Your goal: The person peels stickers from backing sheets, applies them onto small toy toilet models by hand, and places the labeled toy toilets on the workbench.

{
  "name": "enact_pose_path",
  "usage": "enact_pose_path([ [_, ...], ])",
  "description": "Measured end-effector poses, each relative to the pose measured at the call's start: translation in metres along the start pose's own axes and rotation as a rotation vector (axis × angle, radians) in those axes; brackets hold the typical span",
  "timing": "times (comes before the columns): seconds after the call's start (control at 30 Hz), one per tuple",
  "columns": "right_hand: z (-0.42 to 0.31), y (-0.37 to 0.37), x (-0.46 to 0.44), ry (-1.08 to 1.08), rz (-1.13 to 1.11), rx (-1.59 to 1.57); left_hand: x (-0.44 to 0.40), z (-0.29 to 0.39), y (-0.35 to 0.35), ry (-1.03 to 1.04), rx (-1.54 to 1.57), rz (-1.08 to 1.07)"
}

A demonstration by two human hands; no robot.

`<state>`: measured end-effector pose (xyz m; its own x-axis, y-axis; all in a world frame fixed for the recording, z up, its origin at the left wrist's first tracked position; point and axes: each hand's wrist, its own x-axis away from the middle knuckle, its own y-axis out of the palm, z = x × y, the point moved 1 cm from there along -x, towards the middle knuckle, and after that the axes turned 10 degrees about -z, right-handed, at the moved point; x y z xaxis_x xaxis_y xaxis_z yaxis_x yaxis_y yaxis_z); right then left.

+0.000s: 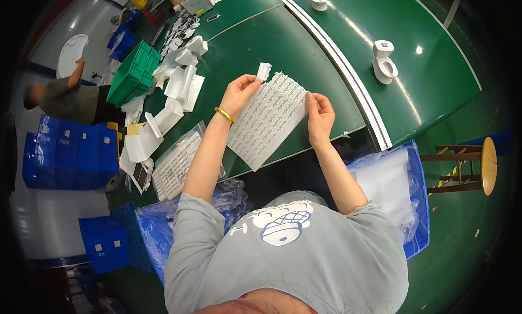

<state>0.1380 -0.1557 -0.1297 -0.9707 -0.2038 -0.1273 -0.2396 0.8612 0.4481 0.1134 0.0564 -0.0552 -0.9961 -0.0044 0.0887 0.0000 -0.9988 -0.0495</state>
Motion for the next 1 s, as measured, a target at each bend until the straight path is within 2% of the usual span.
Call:
enact_pose_path([
  [0.07,0.006,-0.008,-0.001,0.022,-0.009,0.050,-0.006,-0.006,-0.001,-0.022,0.024,-0.008],
  [0.17,-0.028,0.001,0.001,0.035,0.093,0.484,-0.011,-0.008,0.000,-0.065,0.001,-0.005],
  [0.27,-0.055,0.010,-0.021,-0.592,0.055,1.053,-0.019,-0.008,0.005,-0.051,-0.059,-0.021],
  [0.37,-0.061,0.027,-0.046,-0.663,-0.212,1.033,-0.022,-0.008,0.009,-0.034,-0.053,-0.081],
  [0.5,-0.044,0.039,-0.060,-0.673,-0.321,1.078,-0.022,-0.008,0.010,-0.013,-0.059,-0.100],
  [0.77,-0.019,0.040,-0.065,-0.536,-0.367,0.954,-0.024,-0.014,0.004,-0.040,0.090,-0.173],
  [1.0,-0.021,0.035,-0.071,-0.489,-0.419,0.925,-0.026,-0.011,0.008,-0.045,0.090,-0.175],
])
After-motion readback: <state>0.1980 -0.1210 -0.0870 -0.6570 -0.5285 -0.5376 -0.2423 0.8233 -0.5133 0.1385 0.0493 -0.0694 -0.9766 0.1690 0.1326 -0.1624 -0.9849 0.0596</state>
